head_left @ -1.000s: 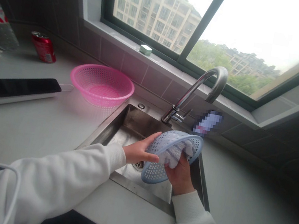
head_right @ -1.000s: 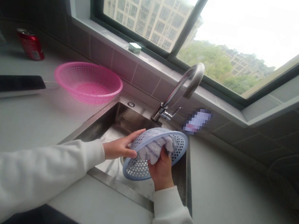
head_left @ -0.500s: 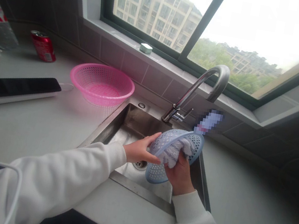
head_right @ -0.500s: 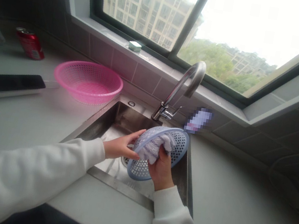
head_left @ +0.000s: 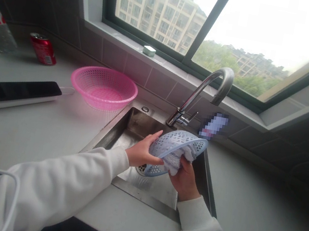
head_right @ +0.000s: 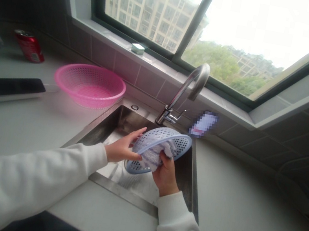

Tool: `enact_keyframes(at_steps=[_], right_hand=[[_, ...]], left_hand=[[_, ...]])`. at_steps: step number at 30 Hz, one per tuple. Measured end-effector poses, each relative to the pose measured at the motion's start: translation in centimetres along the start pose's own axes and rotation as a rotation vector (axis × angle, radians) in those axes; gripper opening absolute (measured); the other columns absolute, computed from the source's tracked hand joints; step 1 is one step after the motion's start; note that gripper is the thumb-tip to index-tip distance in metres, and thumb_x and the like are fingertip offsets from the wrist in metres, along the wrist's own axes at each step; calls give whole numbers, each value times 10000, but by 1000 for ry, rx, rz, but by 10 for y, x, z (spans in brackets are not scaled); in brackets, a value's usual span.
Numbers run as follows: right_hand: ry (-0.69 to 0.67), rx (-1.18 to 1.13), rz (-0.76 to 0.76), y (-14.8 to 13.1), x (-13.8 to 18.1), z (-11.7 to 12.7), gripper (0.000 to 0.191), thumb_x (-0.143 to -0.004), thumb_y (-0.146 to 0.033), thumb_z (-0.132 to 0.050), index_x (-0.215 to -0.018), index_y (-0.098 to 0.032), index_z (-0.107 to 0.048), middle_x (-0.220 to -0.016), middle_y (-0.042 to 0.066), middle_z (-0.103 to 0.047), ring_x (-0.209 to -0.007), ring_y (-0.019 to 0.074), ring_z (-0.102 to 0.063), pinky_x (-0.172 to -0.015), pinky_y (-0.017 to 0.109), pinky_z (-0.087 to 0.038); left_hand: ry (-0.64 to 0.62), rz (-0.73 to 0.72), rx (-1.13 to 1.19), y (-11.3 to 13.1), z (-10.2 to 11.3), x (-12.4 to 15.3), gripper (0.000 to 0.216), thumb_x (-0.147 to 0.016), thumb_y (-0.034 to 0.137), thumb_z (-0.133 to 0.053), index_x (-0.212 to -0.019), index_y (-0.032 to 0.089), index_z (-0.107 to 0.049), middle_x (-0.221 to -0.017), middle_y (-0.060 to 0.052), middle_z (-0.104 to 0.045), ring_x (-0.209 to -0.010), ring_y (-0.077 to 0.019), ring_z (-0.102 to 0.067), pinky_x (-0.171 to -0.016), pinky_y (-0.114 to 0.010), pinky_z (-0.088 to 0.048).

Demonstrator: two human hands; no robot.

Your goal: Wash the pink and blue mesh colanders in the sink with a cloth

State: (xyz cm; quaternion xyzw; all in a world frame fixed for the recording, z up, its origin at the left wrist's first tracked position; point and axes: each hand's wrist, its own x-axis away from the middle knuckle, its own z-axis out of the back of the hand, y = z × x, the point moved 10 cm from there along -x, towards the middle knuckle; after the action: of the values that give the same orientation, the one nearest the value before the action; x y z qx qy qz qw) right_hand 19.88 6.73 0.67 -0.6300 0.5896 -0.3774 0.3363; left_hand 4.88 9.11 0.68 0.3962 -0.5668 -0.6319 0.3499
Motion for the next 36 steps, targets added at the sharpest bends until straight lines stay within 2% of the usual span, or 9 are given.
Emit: enact_keyframes(at_steps=[4,10,12,17,20,23,25,30,36], right_hand=[[6,-5,9,-3,-2,4,429,-679,-360,-883,-1079,-288,-746,-1099,0,-804,-1079,293,-738,-978,470,-618],[127,-86,43,-7,-11,36,373,-709,-428,-873,-1039,-303,-755,-1037,-24,-818,-1007,249,-749,-863,404,-652],[126,-61,41,-4,-9,33,410,-655,-389,-917,-1022,-291,-762,-1012,-16,-822,-989,262,-753,-889,425,-644],[32,74,53,-1,-2,3,471,-602,-307,-956,-1028,-254,-761,-1033,31,-821,-1068,329,-742,-1010,514,-585],[73,63,77,-7,-4,10,454,-603,-298,-950,-1013,-266,-757,-1010,9,-823,-1014,304,-756,-975,487,-608],[126,-19,72,-10,-9,27,347,-679,-403,-900,-976,-291,-757,-969,-5,-824,-949,280,-763,-860,450,-650],[118,-30,53,-8,-10,29,344,-685,-438,-892,-968,-296,-760,-972,-2,-825,-945,282,-762,-844,454,-653],[19,100,4,3,-5,8,470,-603,-354,-956,-1025,-268,-770,-1051,31,-822,-1049,328,-743,-1012,520,-585],[-34,225,8,4,-4,2,533,-592,-289,-954,-1083,-264,-750,-1106,29,-806,-1063,283,-736,-1073,479,-536]], left_hand=[[-15,-29,24,9,0,1,1310,-524,512,-979,-1624,187,-346,-1589,-214,-382,-1465,-445,-415,-1233,-596,-344],[-95,-46,-1,15,-10,3,1255,-492,493,-994,-1586,253,-426,-1558,-174,-405,-1460,-445,-415,-1224,-611,-345],[-120,-53,6,16,-12,4,1253,-500,489,-991,-1590,254,-420,-1557,-173,-400,-1459,-440,-415,-1214,-604,-361],[-133,-54,67,16,-13,4,1218,-523,473,-987,-1586,298,-420,-1581,-155,-383,-1451,-425,-424,-1195,-596,-387],[-136,-10,79,12,-14,3,1215,-517,472,-989,-1580,284,-431,-1566,-168,-405,-1426,-434,-443,-1183,-612,-394],[-150,2,84,11,-15,4,1202,-512,465,-993,-1570,307,-446,-1546,-160,-426,-1418,-437,-449,-1173,-618,-404],[-159,-4,76,10,-16,4,1211,-506,466,-996,-1572,310,-443,-1529,-158,-434,-1418,-438,-448,-1172,-619,-405],[-152,-26,96,9,-15,2,1217,-513,481,-989,-1578,301,-429,-1545,-159,-410,-1422,-427,-442,-1167,-595,-419],[-129,3,102,3,-14,2,1216,-509,480,-984,-1574,270,-433,-1532,-169,-420,-1414,-436,-449,-1164,-593,-418]])
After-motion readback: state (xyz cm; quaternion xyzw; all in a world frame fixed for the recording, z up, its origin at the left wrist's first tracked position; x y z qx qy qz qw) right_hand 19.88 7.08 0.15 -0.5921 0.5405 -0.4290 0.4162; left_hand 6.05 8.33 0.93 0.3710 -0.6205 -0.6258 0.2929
